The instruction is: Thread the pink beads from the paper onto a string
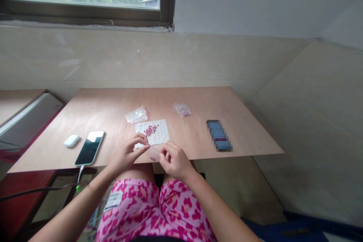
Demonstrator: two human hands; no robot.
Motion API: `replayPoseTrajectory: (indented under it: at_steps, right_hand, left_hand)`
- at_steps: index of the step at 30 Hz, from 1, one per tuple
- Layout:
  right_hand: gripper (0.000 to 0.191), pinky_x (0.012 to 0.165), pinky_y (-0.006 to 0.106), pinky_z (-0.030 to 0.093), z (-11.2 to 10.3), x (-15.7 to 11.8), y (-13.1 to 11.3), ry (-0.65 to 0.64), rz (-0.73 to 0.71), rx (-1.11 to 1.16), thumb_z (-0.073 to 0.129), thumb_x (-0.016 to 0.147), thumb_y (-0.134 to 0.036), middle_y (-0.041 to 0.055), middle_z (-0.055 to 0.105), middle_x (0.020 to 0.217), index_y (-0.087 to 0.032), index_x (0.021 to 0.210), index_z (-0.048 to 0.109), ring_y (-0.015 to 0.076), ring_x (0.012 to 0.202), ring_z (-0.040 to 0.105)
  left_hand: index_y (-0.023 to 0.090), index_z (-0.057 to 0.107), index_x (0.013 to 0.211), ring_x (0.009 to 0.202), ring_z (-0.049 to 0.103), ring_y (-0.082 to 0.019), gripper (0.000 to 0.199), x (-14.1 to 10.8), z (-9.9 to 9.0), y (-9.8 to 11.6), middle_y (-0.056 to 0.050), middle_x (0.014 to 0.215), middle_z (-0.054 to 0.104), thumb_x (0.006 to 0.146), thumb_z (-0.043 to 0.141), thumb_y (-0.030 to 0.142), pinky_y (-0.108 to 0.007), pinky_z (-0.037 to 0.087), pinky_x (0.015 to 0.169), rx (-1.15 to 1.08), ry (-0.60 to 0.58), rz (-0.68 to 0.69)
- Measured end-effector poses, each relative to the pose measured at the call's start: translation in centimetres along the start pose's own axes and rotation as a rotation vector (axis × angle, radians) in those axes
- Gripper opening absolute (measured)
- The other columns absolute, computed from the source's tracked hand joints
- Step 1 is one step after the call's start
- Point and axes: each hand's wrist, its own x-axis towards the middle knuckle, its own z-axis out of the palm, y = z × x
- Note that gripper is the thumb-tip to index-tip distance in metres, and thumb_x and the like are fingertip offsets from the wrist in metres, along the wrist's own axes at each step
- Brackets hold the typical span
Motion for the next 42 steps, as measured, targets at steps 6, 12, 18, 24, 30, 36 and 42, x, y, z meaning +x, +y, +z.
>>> replayPoseTrajectory:
  at_steps: [6, 12, 18, 24, 30, 36, 42]
  right_hand:
    - [0.010, 0.060, 0.025, 0.043, 0.2, 0.0, -0.5, -0.059, 0.010, 0.042, 0.061, 0.096, -0.022, 0.0004, 0.058, 0.084, -0.021, 0.087, 0.058, 0.0137, 0.067, 0.054]
    - [0.021, 0.061, 0.027, 0.039, 0.0, 0.3, -1.0, -0.066, -0.070, -0.010, 0.055, 0.101, -0.023, 0.0009, 0.058, 0.078, -0.021, 0.080, 0.057, 0.0153, 0.069, 0.054]
    - [0.032, 0.061, 0.029, 0.037, 0.1, 0.1, -0.8, -0.072, -0.120, -0.099, 0.054, 0.102, -0.025, 0.0000, 0.051, 0.071, -0.020, 0.071, 0.051, 0.0152, 0.065, 0.050]
    - [0.042, 0.059, 0.029, 0.036, 0.4, 0.2, -0.4, -0.076, -0.138, -0.184, 0.051, 0.105, -0.032, 0.0001, 0.051, 0.065, -0.020, 0.065, 0.052, 0.0146, 0.060, 0.048]
    - [0.045, 0.056, 0.029, 0.030, 0.6, -0.3, 0.1, -0.117, -0.184, -0.301, 0.049, 0.106, -0.028, 0.0001, 0.056, 0.059, -0.019, 0.062, 0.057, 0.0124, 0.053, 0.047]
    - [0.028, 0.055, 0.027, 0.032, 1.0, -0.9, 0.9, -0.186, -0.151, -0.478, 0.064, 0.096, -0.023, 0.0026, 0.066, 0.068, -0.019, 0.068, 0.064, 0.0151, 0.060, 0.055]
    - [0.019, 0.067, 0.028, 0.050, 1.6, -0.7, 0.2, -0.125, 0.173, 0.004, 0.071, 0.094, -0.039, 0.0041, 0.073, 0.091, -0.021, 0.095, 0.073, 0.0188, 0.077, 0.067]
  left_hand:
    - [0.018, 0.067, 0.094, 0.089, 0.063, -0.019, 0.022, -0.3, 0.3, 0.4, -0.005, 0.093, 0.068, 0.100, 0.064, 0.039, -0.033, 0.049, 0.083, -0.127, -0.168, -0.140]
    - [0.019, 0.066, 0.092, 0.085, 0.061, -0.019, 0.025, -0.4, 0.5, 0.4, -0.005, 0.089, 0.066, 0.100, 0.062, 0.042, -0.032, 0.048, 0.079, -0.130, -0.173, -0.167]
    - [0.019, 0.063, 0.090, 0.082, 0.059, -0.018, 0.023, -0.4, 0.6, 0.1, -0.004, 0.087, 0.064, 0.102, 0.060, 0.039, -0.031, 0.047, 0.078, -0.088, -0.167, -0.110]
    - [0.020, 0.062, 0.088, 0.080, 0.058, -0.017, 0.023, -0.3, 0.6, -0.1, -0.004, 0.085, 0.063, 0.101, 0.061, 0.039, -0.029, 0.047, 0.075, -0.071, -0.120, -0.103]
    - [0.020, 0.063, 0.093, 0.083, 0.068, -0.019, 0.022, -0.4, 1.0, 0.1, -0.006, 0.089, 0.070, 0.102, 0.060, 0.040, -0.032, 0.055, 0.077, -0.213, -0.175, -0.160]
    - [0.018, 0.057, 0.093, 0.072, 0.074, -0.019, 0.029, -0.7, 1.5, -1.0, -0.006, 0.081, 0.073, 0.100, 0.062, 0.046, -0.030, 0.057, 0.065, -0.295, -0.171, -0.344]
    - [0.018, 0.056, 0.093, 0.068, 0.073, -0.017, 0.034, -0.5, 2.2, -0.7, -0.003, 0.084, 0.069, 0.094, 0.069, 0.049, -0.029, 0.060, 0.061, -0.505, 0.059, -0.401]
